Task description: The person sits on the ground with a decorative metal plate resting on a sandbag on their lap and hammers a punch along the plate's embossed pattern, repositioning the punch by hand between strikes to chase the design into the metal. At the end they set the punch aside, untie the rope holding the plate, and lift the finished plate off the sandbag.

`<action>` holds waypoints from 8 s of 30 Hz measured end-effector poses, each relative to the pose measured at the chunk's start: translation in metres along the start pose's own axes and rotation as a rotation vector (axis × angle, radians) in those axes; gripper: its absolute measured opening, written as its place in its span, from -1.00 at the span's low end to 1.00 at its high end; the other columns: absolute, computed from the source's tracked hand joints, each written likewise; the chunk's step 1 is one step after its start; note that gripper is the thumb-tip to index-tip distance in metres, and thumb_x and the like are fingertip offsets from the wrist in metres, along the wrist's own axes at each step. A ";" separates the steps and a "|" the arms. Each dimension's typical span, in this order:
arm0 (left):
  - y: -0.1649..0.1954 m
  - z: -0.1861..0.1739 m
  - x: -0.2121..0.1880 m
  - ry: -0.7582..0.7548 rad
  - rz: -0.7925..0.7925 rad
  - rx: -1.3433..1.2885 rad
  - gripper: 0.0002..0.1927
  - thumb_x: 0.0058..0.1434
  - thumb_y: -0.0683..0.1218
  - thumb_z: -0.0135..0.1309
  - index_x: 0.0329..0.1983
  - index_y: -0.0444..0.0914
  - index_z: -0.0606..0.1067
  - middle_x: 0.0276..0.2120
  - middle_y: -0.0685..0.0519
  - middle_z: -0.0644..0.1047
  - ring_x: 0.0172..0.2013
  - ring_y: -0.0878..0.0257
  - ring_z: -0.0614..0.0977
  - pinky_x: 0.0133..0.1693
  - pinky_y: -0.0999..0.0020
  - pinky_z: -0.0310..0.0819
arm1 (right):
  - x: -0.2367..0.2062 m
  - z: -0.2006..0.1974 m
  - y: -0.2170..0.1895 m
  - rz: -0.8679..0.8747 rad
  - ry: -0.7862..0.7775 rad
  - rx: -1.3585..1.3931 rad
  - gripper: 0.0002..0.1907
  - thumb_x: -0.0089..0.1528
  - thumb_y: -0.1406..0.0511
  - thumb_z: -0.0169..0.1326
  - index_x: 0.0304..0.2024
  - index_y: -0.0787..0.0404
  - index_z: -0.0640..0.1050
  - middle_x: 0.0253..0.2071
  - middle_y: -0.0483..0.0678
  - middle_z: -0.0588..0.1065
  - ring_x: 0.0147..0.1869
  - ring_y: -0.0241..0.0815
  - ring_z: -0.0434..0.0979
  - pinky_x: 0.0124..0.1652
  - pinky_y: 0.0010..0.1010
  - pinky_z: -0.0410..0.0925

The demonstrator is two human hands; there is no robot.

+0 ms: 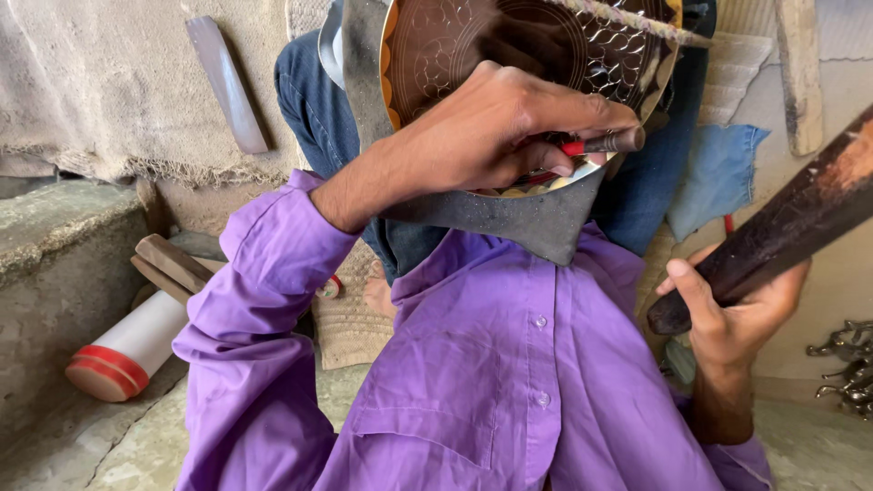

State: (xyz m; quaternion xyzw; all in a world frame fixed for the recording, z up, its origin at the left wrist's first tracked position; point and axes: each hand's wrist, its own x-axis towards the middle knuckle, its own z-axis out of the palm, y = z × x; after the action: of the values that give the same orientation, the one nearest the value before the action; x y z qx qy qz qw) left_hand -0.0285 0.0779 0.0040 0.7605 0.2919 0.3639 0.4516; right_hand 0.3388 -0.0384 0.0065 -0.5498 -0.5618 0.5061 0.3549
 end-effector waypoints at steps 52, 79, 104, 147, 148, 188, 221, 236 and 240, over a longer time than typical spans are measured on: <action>-0.007 -0.012 0.027 -0.395 0.103 -0.034 -0.49 0.22 -0.16 0.26 0.26 -0.12 0.53 0.06 0.03 0.64 -0.10 0.03 0.70 -0.26 0.10 0.47 | -0.004 0.024 0.054 -0.534 0.104 -0.773 -0.03 0.25 0.57 0.23 0.57 0.12 0.01 0.01 0.29 0.45 -0.10 0.16 0.56 -0.12 -0.15 0.47; 0.046 0.059 -0.032 0.743 -0.486 0.147 -0.55 0.41 -0.30 0.23 0.30 -0.19 0.40 -0.10 0.09 0.66 -0.11 0.31 0.76 -0.09 0.49 0.68 | 0.166 0.012 -0.094 -0.476 -0.632 -0.751 -0.08 0.09 0.64 0.10 0.51 0.22 0.20 -0.30 0.11 0.37 -0.33 -0.09 0.38 -0.31 -0.31 0.27; 0.011 -0.008 -0.012 0.032 -0.084 0.151 -0.53 0.39 -0.15 0.20 0.35 -0.13 0.42 -0.05 0.03 0.65 -0.14 0.02 0.63 -0.11 0.12 0.54 | 0.078 -0.043 -0.019 -0.040 -0.244 -0.556 -0.57 0.42 0.47 0.20 0.26 0.38 0.33 -0.13 0.05 0.45 -0.17 -0.25 0.48 -0.13 -0.46 0.40; 0.042 0.083 -0.029 1.053 -0.468 0.054 -0.64 0.44 -0.36 0.17 0.16 -0.33 0.29 -0.16 -0.03 0.60 -0.23 0.37 0.70 -0.18 0.53 0.69 | 0.199 0.014 -0.109 -0.301 -0.896 -0.900 -0.41 0.38 0.51 -0.11 0.45 0.09 0.27 -0.11 -0.03 0.50 -0.26 -0.32 0.39 -0.25 -0.52 0.31; 0.042 0.082 -0.030 1.043 -0.467 0.057 -0.66 0.43 -0.36 0.17 0.14 -0.33 0.31 -0.16 -0.03 0.60 -0.23 0.38 0.70 -0.19 0.54 0.68 | 0.196 0.013 -0.107 -0.301 -0.872 -0.888 -0.42 0.38 0.50 -0.09 0.44 0.10 0.27 -0.10 -0.02 0.50 -0.24 -0.31 0.40 -0.23 -0.51 0.32; 0.046 0.064 -0.033 0.865 -0.549 0.083 -0.60 0.42 -0.31 0.22 0.25 -0.27 0.39 -0.10 0.09 0.66 -0.16 0.42 0.76 -0.14 0.58 0.70 | 0.202 0.014 -0.093 -0.324 -0.849 -0.940 -0.28 0.15 0.69 0.04 0.36 0.24 0.39 -0.13 0.02 0.55 -0.18 -0.16 0.48 -0.17 -0.40 0.43; 0.003 -0.011 0.000 -0.199 0.013 -0.009 -0.45 0.23 -0.22 0.20 0.32 -0.24 0.47 0.06 -0.02 0.64 -0.05 -0.01 0.71 -0.09 0.18 0.60 | 0.021 0.028 -0.016 -0.146 -0.019 -0.401 -0.06 0.24 0.50 0.28 0.54 0.28 0.04 -0.10 0.19 0.51 -0.15 -0.02 0.56 -0.10 -0.32 0.46; 0.020 -0.007 -0.022 0.102 -0.197 0.095 -0.44 0.33 -0.19 0.27 0.37 -0.15 0.40 0.00 -0.01 0.63 -0.09 -0.02 0.68 -0.07 0.13 0.55 | 0.034 -0.008 -0.003 -0.108 -0.072 -0.332 -0.29 0.31 0.57 0.17 0.44 0.36 0.17 -0.13 0.11 0.48 -0.13 -0.13 0.52 -0.06 -0.38 0.40; 0.017 -0.008 -0.022 0.083 -0.162 0.117 -0.44 0.35 -0.17 0.27 0.39 -0.15 0.39 0.01 0.01 0.64 -0.07 -0.02 0.68 -0.08 0.13 0.55 | 0.063 -0.003 -0.035 -0.297 -0.198 -0.674 -0.38 0.17 0.59 0.23 0.27 0.46 0.34 -0.06 0.24 0.51 -0.04 0.05 0.56 0.00 -0.26 0.44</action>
State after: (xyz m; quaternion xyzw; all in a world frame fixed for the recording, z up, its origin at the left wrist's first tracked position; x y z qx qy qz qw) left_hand -0.0458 0.0571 0.0158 0.7438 0.3914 0.3397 0.4221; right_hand 0.3233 0.0278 0.0305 -0.4968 -0.8018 0.2868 0.1675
